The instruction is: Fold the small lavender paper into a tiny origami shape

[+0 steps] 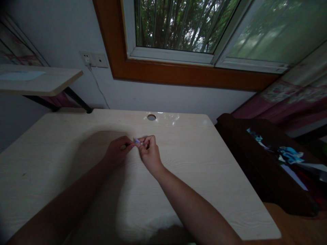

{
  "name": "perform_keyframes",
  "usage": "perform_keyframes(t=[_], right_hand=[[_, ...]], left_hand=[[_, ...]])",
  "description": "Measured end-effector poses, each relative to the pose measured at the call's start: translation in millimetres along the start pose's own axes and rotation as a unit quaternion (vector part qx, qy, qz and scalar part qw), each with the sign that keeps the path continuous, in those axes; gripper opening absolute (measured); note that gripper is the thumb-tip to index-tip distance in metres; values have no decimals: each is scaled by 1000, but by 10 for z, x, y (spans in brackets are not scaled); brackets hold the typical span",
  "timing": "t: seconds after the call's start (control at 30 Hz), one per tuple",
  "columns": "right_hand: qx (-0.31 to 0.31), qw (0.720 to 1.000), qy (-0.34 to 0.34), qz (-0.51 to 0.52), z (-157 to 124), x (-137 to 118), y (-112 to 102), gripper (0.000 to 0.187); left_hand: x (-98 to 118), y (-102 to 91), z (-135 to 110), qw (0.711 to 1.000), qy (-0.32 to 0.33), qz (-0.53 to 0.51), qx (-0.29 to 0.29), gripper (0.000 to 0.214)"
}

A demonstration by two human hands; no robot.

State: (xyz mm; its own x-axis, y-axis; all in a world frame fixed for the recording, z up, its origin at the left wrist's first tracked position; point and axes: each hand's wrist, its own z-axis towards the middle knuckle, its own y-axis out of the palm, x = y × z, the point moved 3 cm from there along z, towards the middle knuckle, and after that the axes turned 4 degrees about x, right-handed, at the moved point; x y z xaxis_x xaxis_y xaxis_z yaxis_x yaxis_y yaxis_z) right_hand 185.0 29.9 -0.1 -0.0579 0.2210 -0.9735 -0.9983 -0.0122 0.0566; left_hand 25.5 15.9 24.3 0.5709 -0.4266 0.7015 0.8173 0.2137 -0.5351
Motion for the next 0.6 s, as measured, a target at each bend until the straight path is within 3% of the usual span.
perform_keyframes(t=[0.6], right_hand=[[25, 999, -18, 13, 23, 57, -31, 29]], left_hand=[[-71, 19, 16, 995, -61, -73, 17, 13]])
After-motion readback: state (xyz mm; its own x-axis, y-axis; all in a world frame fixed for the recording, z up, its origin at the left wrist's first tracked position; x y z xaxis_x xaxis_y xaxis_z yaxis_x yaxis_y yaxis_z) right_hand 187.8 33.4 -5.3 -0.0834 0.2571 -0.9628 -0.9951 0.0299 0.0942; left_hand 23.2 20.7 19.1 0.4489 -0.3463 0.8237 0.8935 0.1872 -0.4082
